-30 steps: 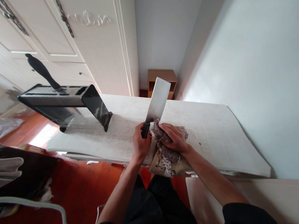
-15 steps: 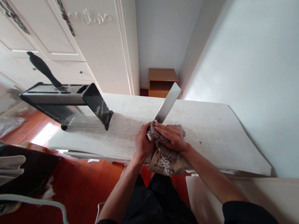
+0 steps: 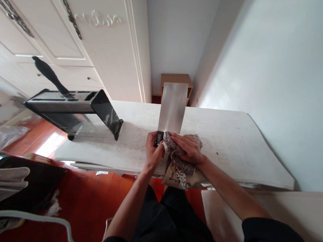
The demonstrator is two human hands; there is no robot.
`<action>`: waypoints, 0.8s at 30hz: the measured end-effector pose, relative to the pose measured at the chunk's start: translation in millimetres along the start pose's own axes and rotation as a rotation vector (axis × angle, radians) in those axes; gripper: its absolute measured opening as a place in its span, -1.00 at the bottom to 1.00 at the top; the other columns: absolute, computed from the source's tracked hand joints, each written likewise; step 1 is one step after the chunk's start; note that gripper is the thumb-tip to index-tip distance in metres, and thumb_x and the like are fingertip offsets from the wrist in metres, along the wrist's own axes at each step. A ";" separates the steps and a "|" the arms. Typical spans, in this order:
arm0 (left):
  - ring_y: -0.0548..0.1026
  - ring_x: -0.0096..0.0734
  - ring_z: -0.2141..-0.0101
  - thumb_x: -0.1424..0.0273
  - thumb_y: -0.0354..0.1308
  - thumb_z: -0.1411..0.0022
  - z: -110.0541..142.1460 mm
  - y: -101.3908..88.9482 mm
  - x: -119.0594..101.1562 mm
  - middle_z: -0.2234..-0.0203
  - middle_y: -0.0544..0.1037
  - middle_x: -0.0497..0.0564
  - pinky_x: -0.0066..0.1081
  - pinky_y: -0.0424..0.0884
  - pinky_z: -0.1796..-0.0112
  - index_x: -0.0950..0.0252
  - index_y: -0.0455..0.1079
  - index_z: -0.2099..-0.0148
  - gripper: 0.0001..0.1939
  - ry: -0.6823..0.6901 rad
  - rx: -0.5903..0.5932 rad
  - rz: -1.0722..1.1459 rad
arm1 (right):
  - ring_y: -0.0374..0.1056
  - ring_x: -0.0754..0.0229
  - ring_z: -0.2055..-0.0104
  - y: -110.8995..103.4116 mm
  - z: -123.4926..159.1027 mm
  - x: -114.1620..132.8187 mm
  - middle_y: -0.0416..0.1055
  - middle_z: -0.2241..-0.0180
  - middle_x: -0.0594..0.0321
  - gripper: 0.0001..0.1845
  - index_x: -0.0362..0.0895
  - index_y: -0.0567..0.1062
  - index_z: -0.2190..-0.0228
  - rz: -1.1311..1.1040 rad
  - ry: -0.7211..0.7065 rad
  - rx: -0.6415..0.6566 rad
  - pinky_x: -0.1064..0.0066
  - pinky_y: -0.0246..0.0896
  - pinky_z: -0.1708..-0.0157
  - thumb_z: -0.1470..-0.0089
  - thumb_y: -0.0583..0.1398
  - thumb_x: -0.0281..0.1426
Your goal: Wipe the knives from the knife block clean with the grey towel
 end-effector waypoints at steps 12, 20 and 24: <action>0.13 -0.60 0.81 0.22 0.11 -0.15 2.1 19.6 9.3 0.67 0.27 -0.25 -0.54 0.05 0.80 0.24 0.21 0.15 -0.73 -0.155 0.212 0.071 | 0.50 0.12 0.23 0.0 -1.3 5.7 0.46 -0.07 0.00 -0.41 -0.13 0.25 -0.26 0.017 -0.061 -0.034 0.27 0.38 0.26 -0.21 0.15 -0.39; 0.16 -0.53 0.83 0.22 0.03 -0.15 0.4 17.0 11.4 0.73 0.25 -0.25 -0.54 0.01 0.82 0.24 0.22 0.15 -0.74 -0.154 0.206 0.044 | 0.46 0.12 0.25 8.0 -3.3 6.0 0.40 -0.13 -0.04 -0.41 -0.19 0.27 -0.24 0.018 -0.049 0.053 0.26 0.35 0.26 -0.22 0.15 -0.33; 0.15 -0.54 0.82 0.23 0.02 -0.17 0.8 16.0 12.4 0.73 0.25 -0.22 -0.54 0.02 0.80 0.25 0.25 0.14 -0.74 -0.166 0.195 0.052 | 0.45 0.10 0.26 8.4 -3.4 4.2 0.42 -0.11 -0.04 -0.42 -0.18 0.30 -0.23 -0.001 -0.032 0.052 0.24 0.34 0.25 -0.25 0.13 -0.24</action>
Point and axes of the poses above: each hand's wrist, its own z-axis away from the middle knuckle, its own y-axis out of the palm, x = y × z, the point moved 9 cm from there along -z, towards the middle knuckle
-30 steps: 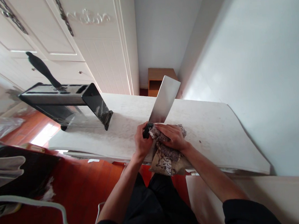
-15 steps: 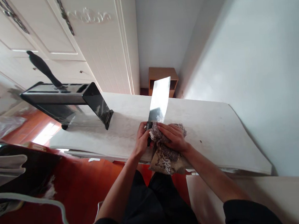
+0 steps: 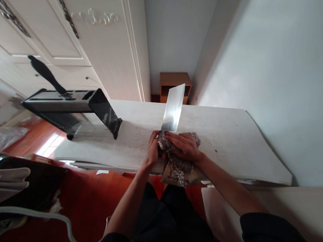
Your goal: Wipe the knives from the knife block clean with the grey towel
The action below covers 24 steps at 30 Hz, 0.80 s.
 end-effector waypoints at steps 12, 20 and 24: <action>0.16 -0.62 0.78 0.08 0.17 -0.08 -3.2 1.1 -3.1 0.59 0.35 -0.15 -0.53 -0.04 0.82 0.32 0.36 0.12 -0.55 -0.128 -0.031 0.171 | 0.50 0.15 0.22 1.2 -2.0 0.8 0.49 -0.04 0.06 -0.55 -0.09 0.39 -0.13 -0.122 -0.037 0.062 0.30 0.38 0.22 -0.22 0.16 -0.30; 0.03 -0.70 0.84 -0.05 0.20 -0.10 -2.7 11.7 23.4 0.73 0.20 -0.20 -0.59 -0.13 0.83 0.28 0.18 0.40 -0.51 -0.417 0.181 0.285 | 0.45 0.06 -0.05 -13.6 7.7 -20.5 0.47 -0.05 0.03 -0.46 -0.12 0.37 -0.13 -0.195 0.140 -0.130 0.23 0.43 0.01 -0.09 0.24 -0.44; 0.05 -0.78 0.79 0.20 0.32 -0.10 -3.3 13.4 12.0 0.53 0.33 -0.21 -0.67 -0.13 0.82 0.25 0.18 0.25 -0.61 -0.321 0.205 0.293 | 0.45 0.03 -0.06 -15.5 13.3 -33.1 0.47 -0.06 0.06 -0.44 -0.09 0.39 -0.12 -0.193 0.250 -0.176 0.19 0.44 -0.03 -0.06 0.23 -0.45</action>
Point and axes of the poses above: each hand's wrist, its own z-axis away from the middle knuckle, its own y-axis out of the palm, x = y × z, the point moved 9 cm from there along -z, towards the middle knuckle
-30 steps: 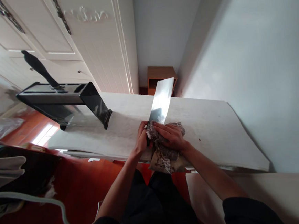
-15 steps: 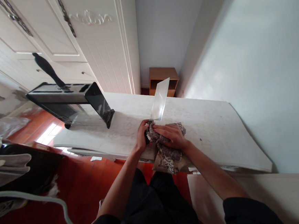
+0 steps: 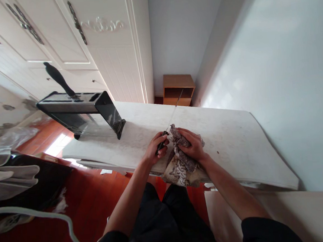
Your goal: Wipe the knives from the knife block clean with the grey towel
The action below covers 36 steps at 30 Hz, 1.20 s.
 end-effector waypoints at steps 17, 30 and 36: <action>0.38 -0.54 0.54 0.15 0.32 -0.14 1.7 7.3 3.7 0.48 0.43 -0.03 -0.51 0.33 0.51 0.36 0.39 0.27 -0.64 0.094 0.056 -0.102 | 0.42 0.00 -0.06 -2.4 2.0 -9.3 0.45 -0.05 0.07 -0.41 -0.06 0.35 -0.14 -0.029 0.092 -0.041 0.14 0.41 -0.03 -0.04 0.20 -0.41; 0.39 -0.49 0.50 0.17 0.39 -0.06 0.6 0.8 -0.9 0.42 0.46 -0.03 -0.47 0.37 0.50 0.31 0.36 0.16 -0.58 0.163 -0.049 -0.002 | 0.43 -0.01 -0.02 -3.7 1.6 -7.1 0.46 0.00 0.09 -0.41 -0.05 0.36 -0.12 -0.002 0.096 -0.054 0.13 0.43 0.02 -0.01 0.19 -0.43; 0.45 -0.49 0.41 0.27 0.40 -0.07 -3.0 -7.9 -6.7 0.33 0.52 -0.01 -0.47 0.43 0.36 0.31 0.44 0.08 -0.61 0.247 -0.081 0.079 | 0.39 -0.02 -0.12 4.4 4.3 -3.5 0.39 -0.12 0.05 -0.20 -0.03 0.11 -0.32 0.033 0.039 -0.002 0.14 0.41 -0.04 -0.08 0.20 -0.41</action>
Point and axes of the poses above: each hand's wrist, its own z-axis away from the middle knuckle, its own y-axis out of the palm, x = y × z, the point moved 9 cm from there along -z, towards the middle knuckle
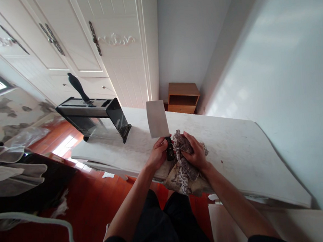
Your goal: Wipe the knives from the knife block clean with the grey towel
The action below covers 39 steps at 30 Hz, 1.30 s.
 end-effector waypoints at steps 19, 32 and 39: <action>0.52 -0.53 0.35 0.63 0.34 0.10 -10.6 -21.6 -1.9 0.32 0.60 0.00 -0.56 0.42 0.24 0.35 0.53 0.13 -0.61 0.027 -0.158 0.219 | 0.43 -0.05 -0.04 52.2 -5.7 14.9 0.00 -0.37 0.12 -0.23 -0.06 0.26 -0.28 0.259 -0.113 0.496 0.13 0.43 0.04 -0.02 0.25 -0.45; 0.48 -0.49 0.39 0.38 0.48 0.03 -25.3 -28.9 -6.8 0.34 0.54 0.00 -0.51 0.41 0.35 0.31 0.48 0.05 -0.53 0.069 -0.141 0.238 | 0.45 0.13 0.19 43.2 -0.9 37.0 0.27 -0.25 0.29 -0.53 -0.04 0.53 0.01 0.114 -0.355 0.498 0.26 0.36 0.22 0.02 0.27 -0.47; 0.47 -0.44 0.36 0.42 0.36 -0.13 -29.2 -27.8 -15.8 0.31 0.52 0.01 -0.39 0.43 0.29 0.31 0.46 0.01 -0.64 0.118 -0.105 0.225 | 0.45 0.16 0.21 40.5 2.1 44.7 0.40 -0.16 0.21 -0.61 -0.05 0.54 0.04 0.055 -0.433 0.485 0.29 0.32 0.23 -0.05 0.25 -0.38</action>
Point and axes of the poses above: each hand's wrist, its own z-axis away from the middle knuckle, its own y-axis out of the palm, x = y × z, the point moved 9 cm from there along -z, towards the middle knuckle
